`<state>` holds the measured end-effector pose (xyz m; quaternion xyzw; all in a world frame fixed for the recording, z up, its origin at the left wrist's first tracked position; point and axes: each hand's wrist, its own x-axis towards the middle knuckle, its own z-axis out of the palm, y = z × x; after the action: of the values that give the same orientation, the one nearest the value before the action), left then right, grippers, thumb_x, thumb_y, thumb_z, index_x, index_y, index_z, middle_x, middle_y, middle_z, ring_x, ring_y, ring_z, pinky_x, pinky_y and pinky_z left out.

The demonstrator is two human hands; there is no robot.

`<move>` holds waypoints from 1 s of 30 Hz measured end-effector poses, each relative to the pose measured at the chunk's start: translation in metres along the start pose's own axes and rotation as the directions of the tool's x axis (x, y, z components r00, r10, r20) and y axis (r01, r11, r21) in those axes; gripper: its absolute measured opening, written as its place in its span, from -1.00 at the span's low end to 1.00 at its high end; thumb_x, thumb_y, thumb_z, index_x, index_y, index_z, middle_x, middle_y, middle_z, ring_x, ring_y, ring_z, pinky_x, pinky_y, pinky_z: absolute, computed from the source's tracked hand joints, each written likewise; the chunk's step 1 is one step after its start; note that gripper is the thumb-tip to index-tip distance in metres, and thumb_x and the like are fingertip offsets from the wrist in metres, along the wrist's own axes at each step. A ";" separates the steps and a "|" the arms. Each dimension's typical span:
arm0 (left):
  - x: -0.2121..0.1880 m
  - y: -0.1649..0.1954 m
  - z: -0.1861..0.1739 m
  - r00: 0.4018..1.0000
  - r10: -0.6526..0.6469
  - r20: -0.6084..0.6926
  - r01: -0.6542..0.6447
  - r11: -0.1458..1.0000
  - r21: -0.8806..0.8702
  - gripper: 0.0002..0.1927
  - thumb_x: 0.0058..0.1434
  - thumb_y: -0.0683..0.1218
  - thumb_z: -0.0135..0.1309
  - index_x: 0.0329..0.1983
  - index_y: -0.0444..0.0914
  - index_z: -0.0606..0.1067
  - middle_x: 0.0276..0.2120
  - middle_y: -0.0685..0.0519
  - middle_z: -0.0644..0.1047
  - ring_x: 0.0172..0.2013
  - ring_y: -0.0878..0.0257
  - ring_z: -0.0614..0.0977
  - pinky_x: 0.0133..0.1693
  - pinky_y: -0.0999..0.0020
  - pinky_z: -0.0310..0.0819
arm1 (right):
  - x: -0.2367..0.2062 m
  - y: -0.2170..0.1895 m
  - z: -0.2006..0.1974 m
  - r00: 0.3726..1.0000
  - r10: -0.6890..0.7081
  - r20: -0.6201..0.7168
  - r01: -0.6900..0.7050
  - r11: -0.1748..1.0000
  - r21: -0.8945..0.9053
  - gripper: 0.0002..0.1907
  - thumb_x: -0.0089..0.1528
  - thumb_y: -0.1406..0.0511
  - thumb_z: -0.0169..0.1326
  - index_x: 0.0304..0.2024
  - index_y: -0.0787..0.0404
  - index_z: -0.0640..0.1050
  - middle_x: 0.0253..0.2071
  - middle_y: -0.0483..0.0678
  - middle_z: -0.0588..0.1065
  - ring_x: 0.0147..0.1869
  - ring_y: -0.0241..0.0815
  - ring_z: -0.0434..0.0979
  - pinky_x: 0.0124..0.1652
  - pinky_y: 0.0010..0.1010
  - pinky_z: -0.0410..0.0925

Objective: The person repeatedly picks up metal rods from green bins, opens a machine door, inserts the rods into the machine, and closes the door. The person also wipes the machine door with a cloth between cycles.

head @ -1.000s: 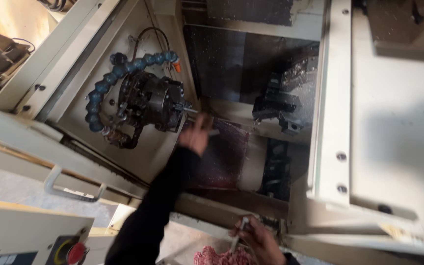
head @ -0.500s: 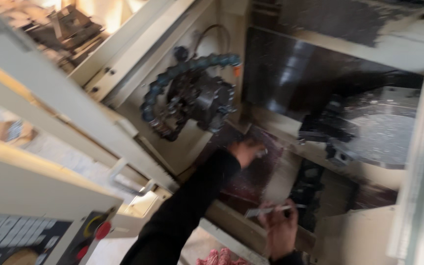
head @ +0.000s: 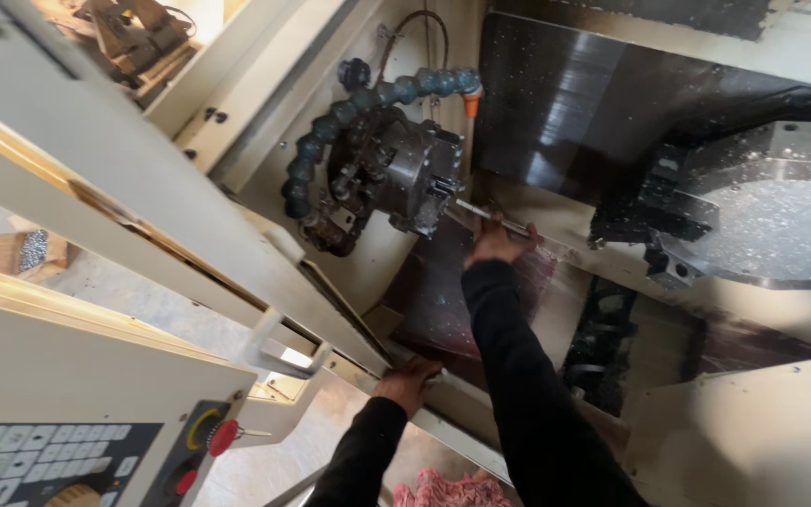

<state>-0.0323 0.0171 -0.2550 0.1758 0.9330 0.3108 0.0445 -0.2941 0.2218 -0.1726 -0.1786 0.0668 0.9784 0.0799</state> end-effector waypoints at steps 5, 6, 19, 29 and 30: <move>0.001 0.014 -0.019 0.998 0.018 -0.054 -0.019 1.000 -0.015 -0.49 0.17 -0.15 0.14 0.21 0.03 0.50 0.10 0.07 0.53 -0.04 -0.02 0.63 -0.02 0.10 0.54 | 0.010 0.053 0.042 0.962 -0.272 0.005 0.272 0.959 -0.075 -0.26 0.21 -0.09 -0.01 0.33 0.03 0.18 0.11 0.11 0.22 0.17 0.11 0.28 0.29 0.08 0.23; 0.000 0.015 -0.021 0.998 0.021 -0.067 -0.022 1.000 -0.020 -0.50 0.17 -0.15 0.14 0.21 0.03 0.51 0.09 0.07 0.54 -0.06 -0.02 0.63 -0.03 0.09 0.55 | 0.009 0.061 0.046 0.948 -0.319 0.014 0.319 0.943 -0.099 -0.30 0.20 -0.07 -0.02 0.31 -0.01 0.19 0.11 0.08 0.23 0.13 0.07 0.28 0.26 0.07 0.29; 0.009 -0.010 -0.019 0.996 0.026 -0.088 -0.034 0.995 -0.089 -0.50 0.16 -0.13 0.14 0.20 0.07 0.51 0.13 0.08 0.54 -0.11 -0.06 0.65 -0.09 0.03 0.56 | -0.010 0.134 0.036 0.675 -0.547 0.495 0.637 0.095 -0.765 -0.18 0.37 0.40 0.01 0.52 -0.10 -0.11 0.34 0.33 0.31 0.35 0.08 0.41 0.32 -0.16 0.26; 0.006 -0.009 -0.027 0.992 0.025 -0.121 -0.034 0.997 -0.073 -0.54 0.20 -0.12 0.14 0.19 0.05 0.50 0.10 0.14 0.56 -0.15 -0.03 0.67 -0.11 0.06 0.58 | -0.007 0.135 0.037 0.854 -0.388 0.346 0.513 0.522 -0.681 -0.13 0.32 0.39 -0.09 0.49 -0.22 -0.25 0.41 0.36 0.13 0.43 0.12 0.30 0.39 -0.14 0.12; 0.007 -0.008 -0.027 0.992 0.029 -0.126 -0.038 0.997 -0.070 -0.53 0.20 -0.13 0.13 0.19 0.06 0.50 0.11 0.14 0.56 -0.16 -0.03 0.67 -0.12 0.07 0.58 | -0.007 0.134 0.040 0.857 -0.389 0.338 0.507 0.516 -0.690 -0.13 0.32 0.39 -0.08 0.50 -0.22 -0.23 0.41 0.35 0.13 0.43 0.12 0.29 0.38 -0.14 0.11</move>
<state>-0.0461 -0.0019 -0.2376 0.1702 0.9191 0.3553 -0.0128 -0.3256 0.0958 -0.1189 -0.1368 -0.4033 0.8690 0.2520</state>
